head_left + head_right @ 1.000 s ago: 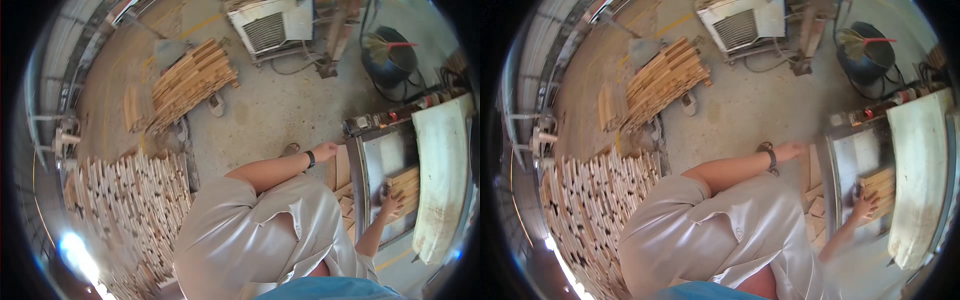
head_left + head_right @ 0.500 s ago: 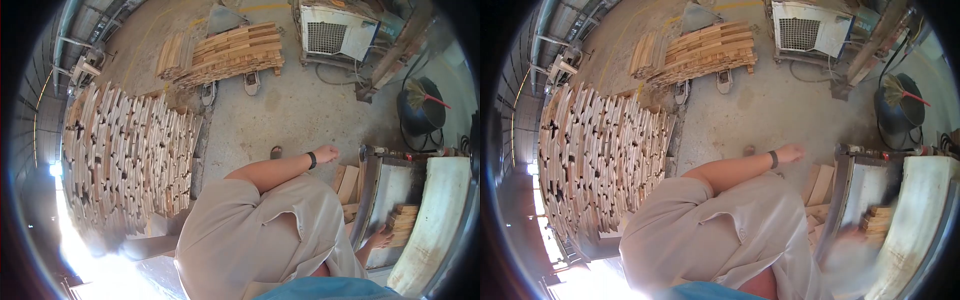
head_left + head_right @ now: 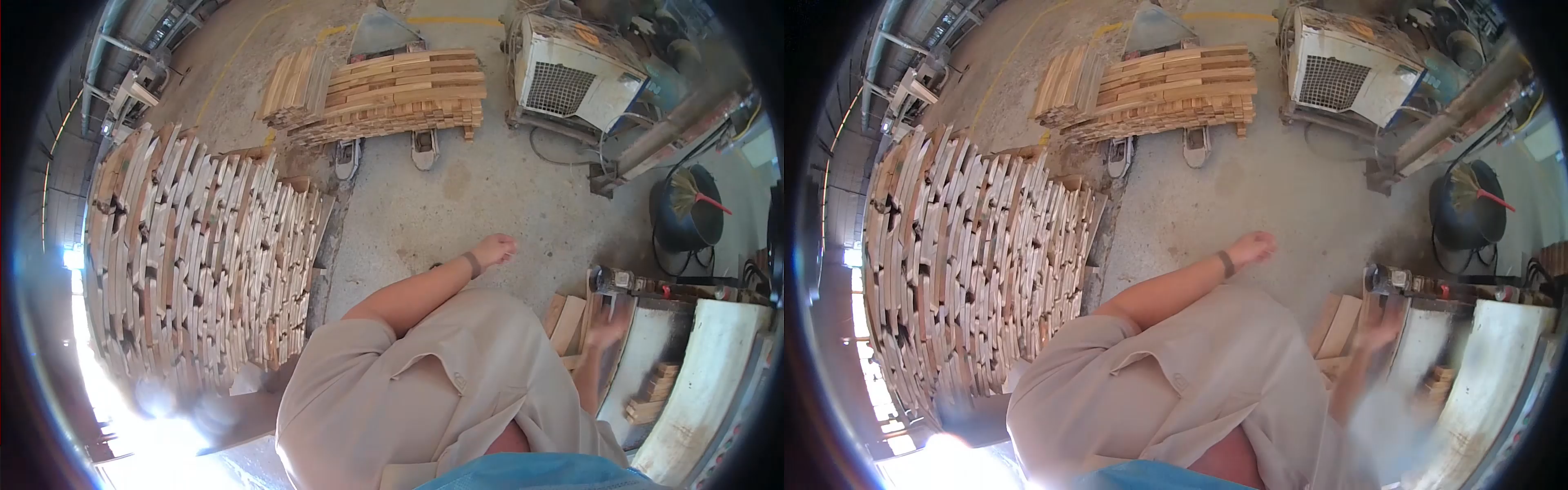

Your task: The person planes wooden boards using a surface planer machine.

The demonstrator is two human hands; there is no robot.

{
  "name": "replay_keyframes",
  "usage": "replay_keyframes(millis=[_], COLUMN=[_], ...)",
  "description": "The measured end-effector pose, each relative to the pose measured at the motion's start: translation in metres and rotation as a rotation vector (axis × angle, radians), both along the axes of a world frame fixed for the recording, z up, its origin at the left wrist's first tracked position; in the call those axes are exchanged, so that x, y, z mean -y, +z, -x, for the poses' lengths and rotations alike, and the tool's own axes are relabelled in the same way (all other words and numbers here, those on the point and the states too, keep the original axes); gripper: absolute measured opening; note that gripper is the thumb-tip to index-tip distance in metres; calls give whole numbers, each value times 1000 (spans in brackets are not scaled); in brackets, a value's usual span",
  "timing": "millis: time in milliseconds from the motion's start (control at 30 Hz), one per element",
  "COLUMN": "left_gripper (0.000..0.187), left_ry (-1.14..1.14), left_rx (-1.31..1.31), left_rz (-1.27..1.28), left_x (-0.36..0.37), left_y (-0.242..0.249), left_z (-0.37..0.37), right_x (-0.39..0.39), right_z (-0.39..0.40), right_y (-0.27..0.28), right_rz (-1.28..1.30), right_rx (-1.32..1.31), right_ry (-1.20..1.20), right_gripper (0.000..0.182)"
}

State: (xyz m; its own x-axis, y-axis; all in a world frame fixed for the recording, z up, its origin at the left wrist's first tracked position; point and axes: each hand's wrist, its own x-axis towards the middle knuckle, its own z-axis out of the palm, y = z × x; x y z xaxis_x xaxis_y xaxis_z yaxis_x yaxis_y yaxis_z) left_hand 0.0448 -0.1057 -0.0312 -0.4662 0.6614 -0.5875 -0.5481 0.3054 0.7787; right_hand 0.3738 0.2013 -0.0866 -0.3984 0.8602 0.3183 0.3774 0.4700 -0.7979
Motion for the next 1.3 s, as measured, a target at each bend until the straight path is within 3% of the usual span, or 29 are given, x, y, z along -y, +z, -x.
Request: replay_keyframes(millis=[33, 100, 200, 267, 300, 367, 400, 467, 500, 567, 600, 700, 833, 900, 933, 967, 1000, 1033, 1067, 1167, 1233, 1300], left_gripper=[43, 43, 42, 41, 40, 38, 38, 38, 39, 40, 41, 44, 46, 46, 46, 46, 46, 46, 46, 47, 47, 49], left_ry=[55, 79, 178, 245, 279, 315, 341, 375, 414, 461, 502, 591, 718, 780, 825, 839, 867, 894, 908, 1018, 1103, 1147], left_rx=[34, 23, 27, 44, 42, 46, 68, 96, 130, 171, 176, 177, 211, 220, 240, 244, 213, 193, 206, 211, 252, 291], left_rz=[32, 24, 25, 36, 28, 20, 44, 65, 51, 34, 51, 64, 94, 79, 70, 69, 73, 82, 83, 44, 0, -23], left_x=[17, 53, 106, 140, 156, 182, 192, 209, 216, 230, 237, 256, 271, 276, 279, 279, 280, 282, 284, 292, 304, 320], left_y=[4, 2, 3, 5, 2, -6, -11, -14, -10, -8, -9, -19, -28, -27, -27, -25, -22, -20, -18, -21, -31, -41], left_z=[15, 48, 90, 111, 118, 131, 136, 148, 153, 169, 181, 221, 287, 329, 342, 360, 383, 398, 414, 456, 481, 510], right_x=[33, 102, 168, 188, 190, 178, 170, 152, 146, 138, 133, 115, 94, 120, 116, 110, 115, 127, 133, 161, 208, 249], right_z=[40, 115, 188, 203, 203, 192, 182, 162, 151, 146, 161, 225, 349, 457, 503, 560, 623, 674, 718, 840, 911, 955], right_y=[-6, -9, 3, -42, -64, -106, -120, -146, -172, -218, -218, -220, -224, -201, -206, -214, -199, -175, -173, -149, -91, -81], right_rz=[-9, -24, -164, 192, 195, 380, 379, 11, 9, 1077, 1072, 608, -56, 1151, 319, -656, -658, -579, -225, -42, 211, 280], right_rx=[0, 238, 424, 477, 482, 753, 760, 909, 918, 1072, 1081, 929, 608, 902, 1178, 1255, 1312, 1283, 1206, 775, 856, 774], right_ry=[3, 370, 547, 585, 591, 523, 526, 904, 910, 388, 389, 888, 1472, 571, 1153, 1600, 1667, 1520, 1274, 1178, 1108, 1120], right_gripper=[40, 31, 23, 19, 19, 21, 21, 19, 19, 14, 14, 8, 14, 11, 10, 12, 16, 17, 15, 16, 17, 17])
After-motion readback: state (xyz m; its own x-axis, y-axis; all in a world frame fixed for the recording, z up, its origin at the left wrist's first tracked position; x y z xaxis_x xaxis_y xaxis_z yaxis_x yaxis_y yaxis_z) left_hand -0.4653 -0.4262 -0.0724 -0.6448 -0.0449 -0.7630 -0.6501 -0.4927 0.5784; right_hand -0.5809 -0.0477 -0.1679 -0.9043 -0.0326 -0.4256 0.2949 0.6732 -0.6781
